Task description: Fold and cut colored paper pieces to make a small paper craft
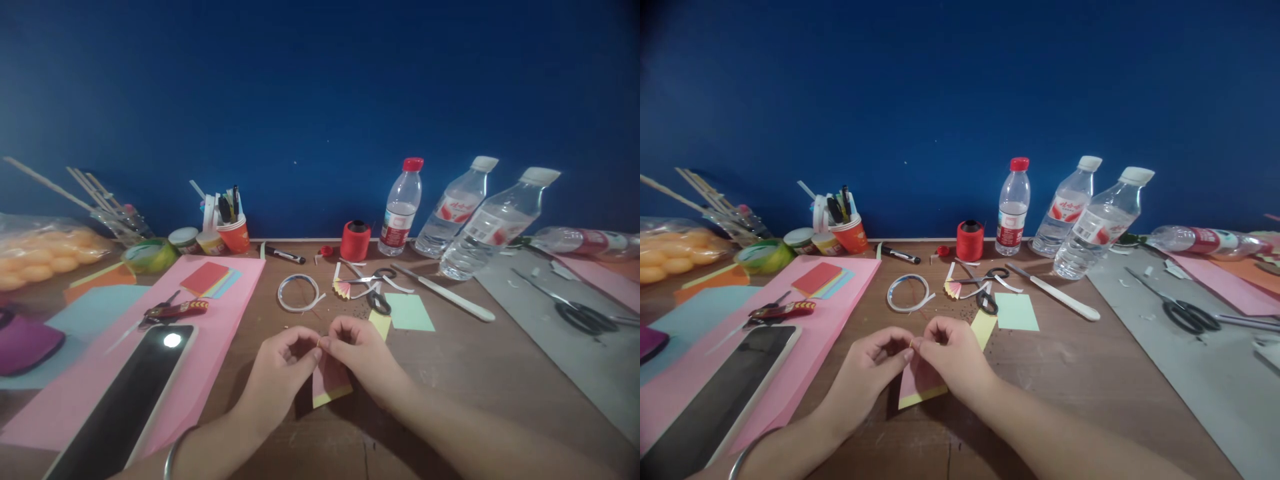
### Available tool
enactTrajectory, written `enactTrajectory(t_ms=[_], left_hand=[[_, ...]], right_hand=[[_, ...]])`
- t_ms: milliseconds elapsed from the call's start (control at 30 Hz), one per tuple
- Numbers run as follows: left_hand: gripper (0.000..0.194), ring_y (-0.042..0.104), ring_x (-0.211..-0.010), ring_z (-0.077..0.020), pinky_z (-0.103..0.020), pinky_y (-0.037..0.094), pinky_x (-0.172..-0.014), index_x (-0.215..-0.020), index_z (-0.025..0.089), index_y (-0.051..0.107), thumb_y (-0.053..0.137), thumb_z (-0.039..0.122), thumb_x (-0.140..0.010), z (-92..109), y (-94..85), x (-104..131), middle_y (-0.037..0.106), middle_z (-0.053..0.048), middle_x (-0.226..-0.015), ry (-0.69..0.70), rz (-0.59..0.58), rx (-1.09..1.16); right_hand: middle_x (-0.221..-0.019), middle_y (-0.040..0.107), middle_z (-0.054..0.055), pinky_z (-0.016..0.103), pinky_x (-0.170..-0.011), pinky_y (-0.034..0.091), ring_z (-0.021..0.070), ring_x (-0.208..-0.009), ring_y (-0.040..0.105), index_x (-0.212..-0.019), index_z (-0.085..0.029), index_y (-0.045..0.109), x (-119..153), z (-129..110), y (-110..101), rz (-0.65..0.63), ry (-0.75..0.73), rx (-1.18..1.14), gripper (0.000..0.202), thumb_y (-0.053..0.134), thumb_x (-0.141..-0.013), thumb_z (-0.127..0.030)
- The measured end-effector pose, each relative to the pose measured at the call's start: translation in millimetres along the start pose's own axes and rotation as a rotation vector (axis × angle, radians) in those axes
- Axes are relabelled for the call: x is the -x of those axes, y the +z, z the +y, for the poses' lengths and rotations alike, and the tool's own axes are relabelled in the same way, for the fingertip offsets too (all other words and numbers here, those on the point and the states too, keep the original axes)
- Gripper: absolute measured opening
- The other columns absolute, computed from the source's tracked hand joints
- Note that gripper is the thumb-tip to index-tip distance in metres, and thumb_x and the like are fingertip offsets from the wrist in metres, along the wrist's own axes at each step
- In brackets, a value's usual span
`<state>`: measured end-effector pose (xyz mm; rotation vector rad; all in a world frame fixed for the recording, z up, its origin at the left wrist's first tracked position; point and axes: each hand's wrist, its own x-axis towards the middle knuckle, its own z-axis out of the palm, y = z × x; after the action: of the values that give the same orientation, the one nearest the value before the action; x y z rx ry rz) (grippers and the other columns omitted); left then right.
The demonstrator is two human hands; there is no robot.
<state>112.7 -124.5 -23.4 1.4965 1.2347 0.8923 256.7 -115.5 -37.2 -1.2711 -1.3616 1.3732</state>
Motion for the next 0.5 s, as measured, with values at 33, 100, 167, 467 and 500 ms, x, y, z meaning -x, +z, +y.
enactTrajectory(t_ms=[33,100,167,467,500], left_hand=[[0.008,0.053,-0.067,-0.0135,-0.022,0.040,-0.064,-0.071,0.016,0.060,0.052,0.018,-0.071,-0.2,-0.1,0.0,0.060,0.001,-0.068,0.003,-0.005,0.005],[0.011,0.052,-0.068,-0.0137,-0.022,0.040,-0.065,-0.071,0.016,0.060,0.051,0.021,-0.073,-1.2,-0.3,-0.6,0.060,0.000,-0.069,0.004,-0.002,0.003],[0.012,0.051,-0.066,-0.0138,-0.022,0.039,-0.064,-0.069,0.016,0.059,0.050,0.023,-0.074,-2.7,-0.8,-1.4,0.060,0.000,-0.067,-0.001,0.011,-0.025],[0.017,0.043,-0.058,-0.0114,-0.021,0.034,-0.055,-0.057,0.017,0.048,0.048,0.022,-0.073,-4.5,-1.4,-1.6,0.048,0.004,-0.056,-0.047,0.127,-0.084],[0.017,0.043,-0.058,-0.0113,-0.020,0.034,-0.055,-0.057,0.017,0.048,0.048,0.022,-0.073,-4.1,-1.1,-1.7,0.048,0.004,-0.056,-0.046,0.136,-0.082]], right_hand=[[-0.049,0.040,-0.006,0.018,-0.044,0.027,0.0072,-0.048,0.036,-0.054,-0.017,0.041,0.1,0.5,-0.1,0.002,-0.004,0.002,0.019,0.053,-0.067,-0.023],[-0.049,0.040,-0.006,0.018,-0.044,0.026,0.0069,-0.048,0.035,-0.054,-0.016,0.042,0.5,1.3,-0.3,0.001,-0.006,0.008,0.017,0.052,-0.067,-0.021],[-0.049,0.040,-0.006,0.018,-0.044,0.025,0.0068,-0.048,0.035,-0.054,-0.016,0.043,0.9,1.1,-0.3,-0.011,0.002,0.010,0.016,0.052,-0.066,-0.020],[-0.054,0.050,-0.003,0.020,-0.049,0.034,0.0090,-0.053,0.044,-0.059,-0.015,0.052,3.4,-3.7,2.8,0.015,0.018,0.024,0.009,0.052,-0.067,-0.021],[-0.055,0.051,-0.003,0.020,-0.050,0.035,0.0093,-0.053,0.045,-0.060,-0.015,0.053,3.8,-3.8,3.2,0.029,0.024,0.036,0.009,0.053,-0.066,-0.021]])
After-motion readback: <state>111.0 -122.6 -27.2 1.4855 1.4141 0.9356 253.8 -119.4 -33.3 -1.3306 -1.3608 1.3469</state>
